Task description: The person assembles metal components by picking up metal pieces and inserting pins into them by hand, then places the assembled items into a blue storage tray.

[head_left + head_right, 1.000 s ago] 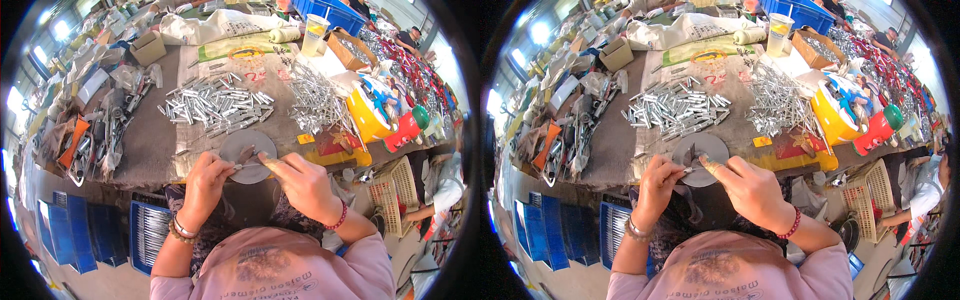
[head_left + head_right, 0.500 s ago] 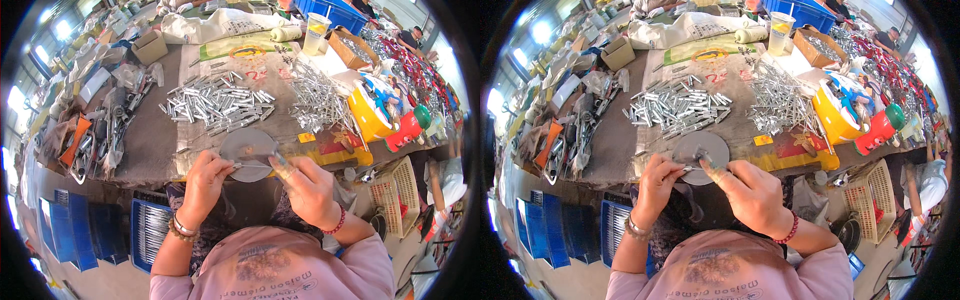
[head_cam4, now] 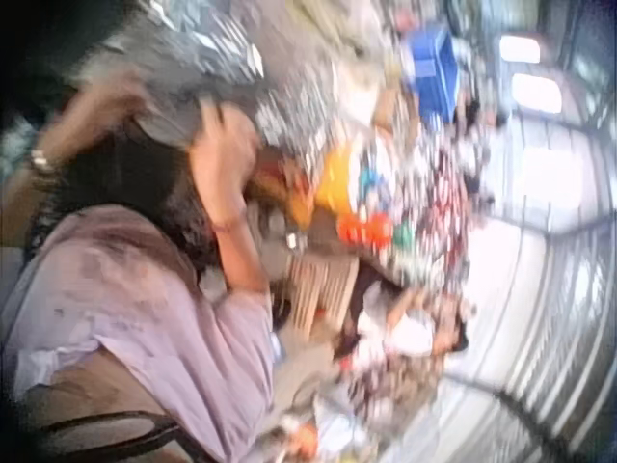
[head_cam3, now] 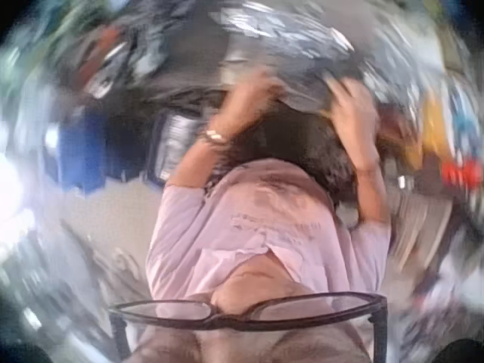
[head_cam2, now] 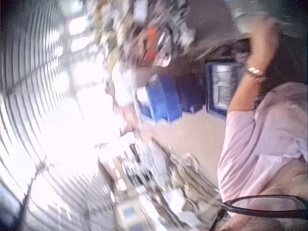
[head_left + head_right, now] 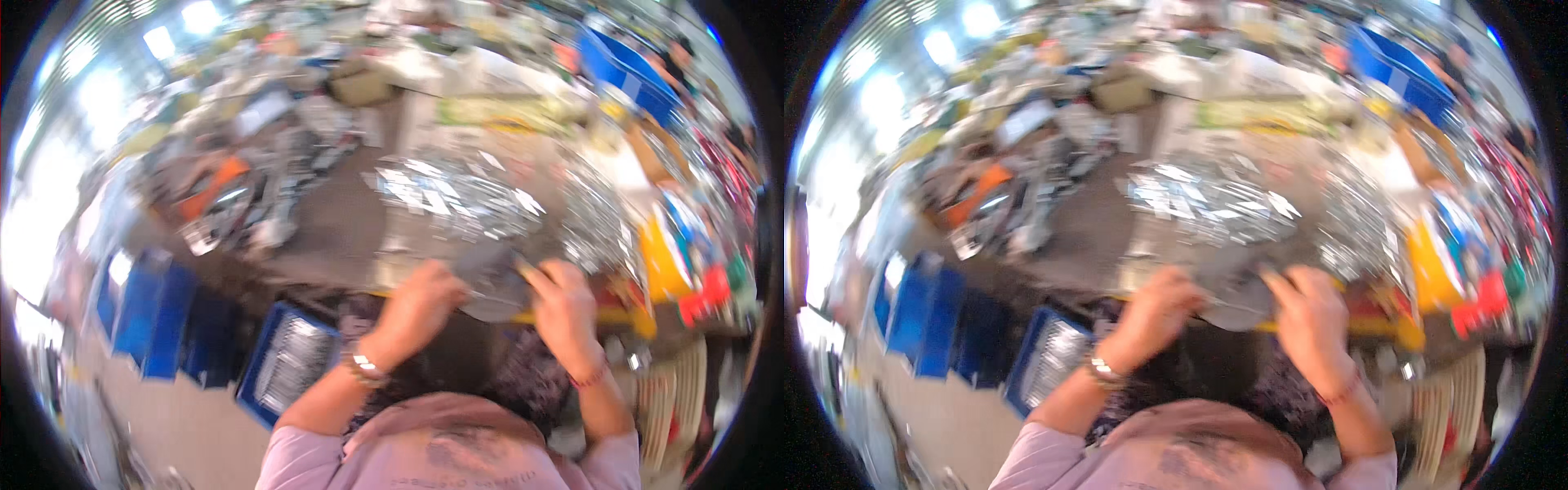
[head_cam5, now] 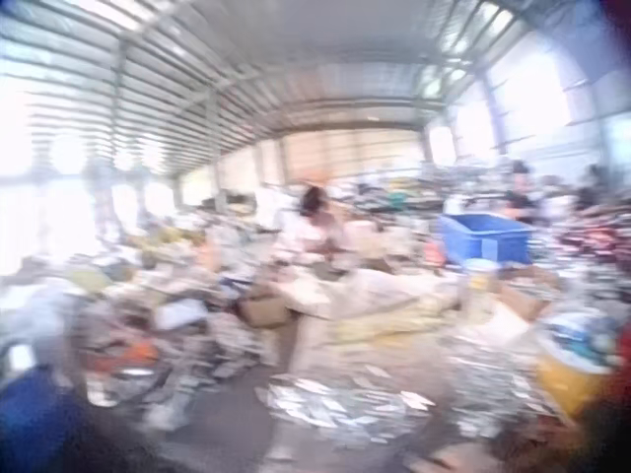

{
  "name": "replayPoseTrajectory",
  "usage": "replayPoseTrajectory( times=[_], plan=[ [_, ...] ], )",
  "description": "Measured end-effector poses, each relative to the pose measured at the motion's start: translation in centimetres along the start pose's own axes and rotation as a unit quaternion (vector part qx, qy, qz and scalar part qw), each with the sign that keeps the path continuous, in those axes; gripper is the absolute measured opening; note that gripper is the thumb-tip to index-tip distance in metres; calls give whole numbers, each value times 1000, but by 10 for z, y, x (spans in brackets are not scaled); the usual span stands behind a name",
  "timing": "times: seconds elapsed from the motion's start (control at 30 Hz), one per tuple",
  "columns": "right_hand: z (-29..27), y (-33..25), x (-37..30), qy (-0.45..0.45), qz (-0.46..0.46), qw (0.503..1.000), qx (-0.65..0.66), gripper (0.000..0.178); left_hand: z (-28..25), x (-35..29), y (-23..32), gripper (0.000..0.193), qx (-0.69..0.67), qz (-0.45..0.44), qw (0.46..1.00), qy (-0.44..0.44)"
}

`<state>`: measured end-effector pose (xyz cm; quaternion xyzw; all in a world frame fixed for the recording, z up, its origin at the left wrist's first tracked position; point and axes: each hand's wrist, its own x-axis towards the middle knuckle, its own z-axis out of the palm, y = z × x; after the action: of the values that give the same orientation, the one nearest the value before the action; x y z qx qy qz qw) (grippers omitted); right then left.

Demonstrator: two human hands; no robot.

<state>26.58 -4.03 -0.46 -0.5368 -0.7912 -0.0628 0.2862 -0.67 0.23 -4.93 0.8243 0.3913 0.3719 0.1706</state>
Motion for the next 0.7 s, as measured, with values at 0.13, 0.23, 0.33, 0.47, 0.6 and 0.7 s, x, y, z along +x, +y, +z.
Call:
replayPoseTrajectory(
  times=[0.13, 0.23, 0.33, 0.47, 0.6, 0.7],
  plan=[
    [-17, -23, -20, -121, 78, 990, -8, 31, 16, 2, 2, 8, -90, -3, 996, 14],
    [-11, -42, -32, -73, 17, 996, -39, 25, 16, -4, 3, 14, -103, 6, 994, 47],
    [-7, -53, -35, -66, 58, 996, 10, 21, 14, -9, 0, 15, -102, 2, 993, 60],
    [-8, -59, -41, -80, 70, 993, 43, 22, 16, -14, 5, 18, -83, 28, 992, 86],
    [-3, -51, -52, -105, 75, 988, 78, 22, 24, -13, 12, 27, -75, 22, 994, 77],
    [1, -44, -60, -127, 164, 957, 202, 18, 30, -8, 19, 36, -88, 36, 992, 87]
  ],
)
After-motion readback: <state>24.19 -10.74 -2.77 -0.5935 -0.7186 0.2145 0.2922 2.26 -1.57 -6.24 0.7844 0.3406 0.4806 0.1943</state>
